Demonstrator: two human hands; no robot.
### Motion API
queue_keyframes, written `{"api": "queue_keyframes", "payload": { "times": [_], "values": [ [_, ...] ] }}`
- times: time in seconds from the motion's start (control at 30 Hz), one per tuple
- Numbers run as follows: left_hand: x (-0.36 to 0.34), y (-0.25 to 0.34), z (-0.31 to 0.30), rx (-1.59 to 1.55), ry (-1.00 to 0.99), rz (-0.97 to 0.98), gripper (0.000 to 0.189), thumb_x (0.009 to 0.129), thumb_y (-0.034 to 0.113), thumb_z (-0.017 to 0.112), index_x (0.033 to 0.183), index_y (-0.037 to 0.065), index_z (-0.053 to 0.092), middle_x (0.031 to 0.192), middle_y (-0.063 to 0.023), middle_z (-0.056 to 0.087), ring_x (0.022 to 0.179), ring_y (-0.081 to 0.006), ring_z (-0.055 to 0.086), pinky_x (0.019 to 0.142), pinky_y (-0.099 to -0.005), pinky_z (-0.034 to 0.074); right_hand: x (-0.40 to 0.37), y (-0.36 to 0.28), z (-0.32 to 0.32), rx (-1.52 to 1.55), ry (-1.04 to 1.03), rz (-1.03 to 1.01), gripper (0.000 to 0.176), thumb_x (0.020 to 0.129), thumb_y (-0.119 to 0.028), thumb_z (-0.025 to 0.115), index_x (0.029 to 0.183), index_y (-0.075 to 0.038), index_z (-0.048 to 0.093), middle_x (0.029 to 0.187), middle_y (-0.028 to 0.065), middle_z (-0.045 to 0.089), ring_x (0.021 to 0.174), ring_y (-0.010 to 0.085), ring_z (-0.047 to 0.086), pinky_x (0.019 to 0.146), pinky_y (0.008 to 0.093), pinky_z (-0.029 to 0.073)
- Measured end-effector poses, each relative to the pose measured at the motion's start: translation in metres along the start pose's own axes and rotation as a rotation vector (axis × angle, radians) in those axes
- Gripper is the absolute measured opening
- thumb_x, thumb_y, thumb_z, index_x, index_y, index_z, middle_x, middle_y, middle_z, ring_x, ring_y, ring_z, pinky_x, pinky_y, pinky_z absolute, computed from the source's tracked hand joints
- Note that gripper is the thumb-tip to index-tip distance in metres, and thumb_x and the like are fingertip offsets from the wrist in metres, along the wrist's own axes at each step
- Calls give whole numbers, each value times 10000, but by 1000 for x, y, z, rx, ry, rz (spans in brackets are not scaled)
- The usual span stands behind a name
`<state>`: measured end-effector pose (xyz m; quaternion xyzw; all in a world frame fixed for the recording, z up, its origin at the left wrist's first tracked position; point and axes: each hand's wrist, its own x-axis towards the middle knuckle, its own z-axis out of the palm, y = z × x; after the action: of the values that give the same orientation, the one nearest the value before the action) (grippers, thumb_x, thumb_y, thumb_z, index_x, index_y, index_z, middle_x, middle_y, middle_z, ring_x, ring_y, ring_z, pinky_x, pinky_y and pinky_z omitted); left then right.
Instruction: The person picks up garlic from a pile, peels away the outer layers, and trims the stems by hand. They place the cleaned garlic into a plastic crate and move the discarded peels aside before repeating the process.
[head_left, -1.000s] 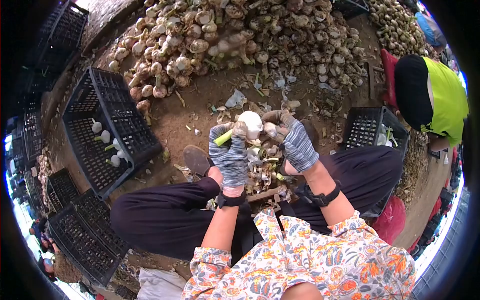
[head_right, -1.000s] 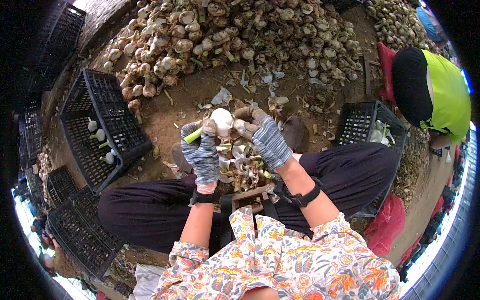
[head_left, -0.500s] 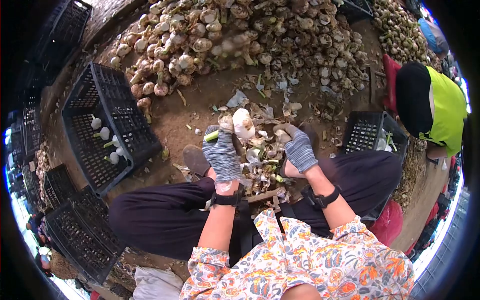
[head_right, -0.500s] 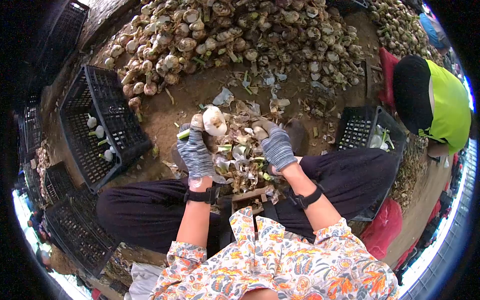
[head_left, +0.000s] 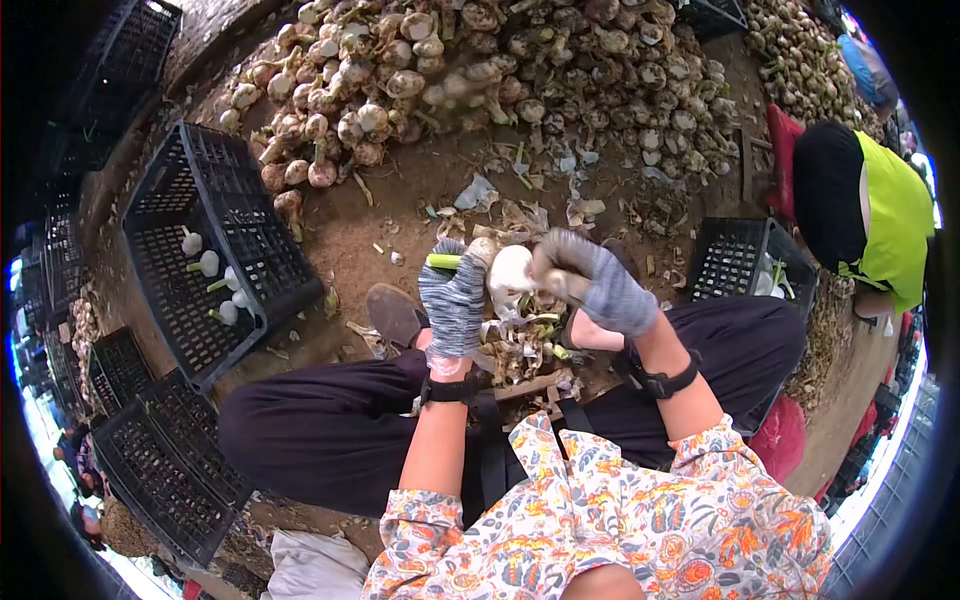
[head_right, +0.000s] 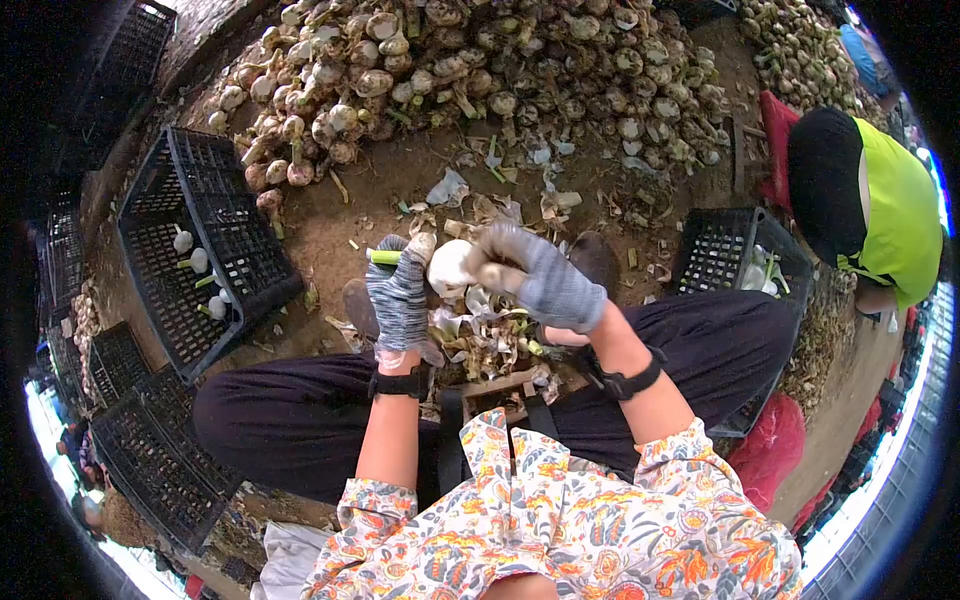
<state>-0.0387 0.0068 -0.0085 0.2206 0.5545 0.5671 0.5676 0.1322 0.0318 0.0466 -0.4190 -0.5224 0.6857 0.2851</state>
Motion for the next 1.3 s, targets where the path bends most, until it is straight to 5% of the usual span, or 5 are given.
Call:
{"api": "queue_keyframes", "payload": {
  "times": [0.17, 0.33, 0.7, 1.1, 1.3],
  "values": [
    [2, 19, 11, 12, 70, -248, 180, 799, 262, 638, 741, 108, 567, 587, 10, 546, 437, -79, 495, 372, -209, 366, -21, 13, -30, 405, -339, 126, 266, 836, -249, 598, 933, -4, 564, 848, 40, 571, 777, 136, 559, 745, 274, 456],
    [5, 12, 3, -27, 229, -534, 275, 788, 347, 626, 743, 75, 636, 511, 18, 536, 375, -55, 442, 316, -211, 302, 17, 30, 0, -155, 240, -56, 230, 734, -123, 649, 906, 0, 559, 837, 98, 576, 758, 179, 558, 708, 287, 457],
    [30, 119, -127, -1182, 172, 286, 528, 793, 494, 590, 973, 0, 544, 752, -54, 525, 508, -107, 375, 455, -243, 348, 143, 84, -34, -586, 362, 118, 220, 787, -167, 615, 962, -35, 599, 875, 122, 635, 805, 227, 591, 745, 326, 460],
    [59, 41, -57, -590, 297, -321, 290, 869, 328, 553, 1042, 97, 577, 869, -21, 598, 648, -107, 519, 557, -240, 435, 353, 84, 20, -1604, 533, -194, 162, 803, -127, 494, 907, -96, 613, 829, 173, 561, 663, 275, 612, 484, 369, 484],
    [61, 12, -54, -279, 237, -136, 417, 904, 252, 423, 1292, 113, 356, 1227, -99, 466, 1101, -258, 478, 919, -376, 414, 277, 65, 18, -1128, 283, -164, 196, 706, -106, 515, 885, -33, 552, 769, 184, 542, 635, 306, 555, 512, 393, 461]
  ]
}}
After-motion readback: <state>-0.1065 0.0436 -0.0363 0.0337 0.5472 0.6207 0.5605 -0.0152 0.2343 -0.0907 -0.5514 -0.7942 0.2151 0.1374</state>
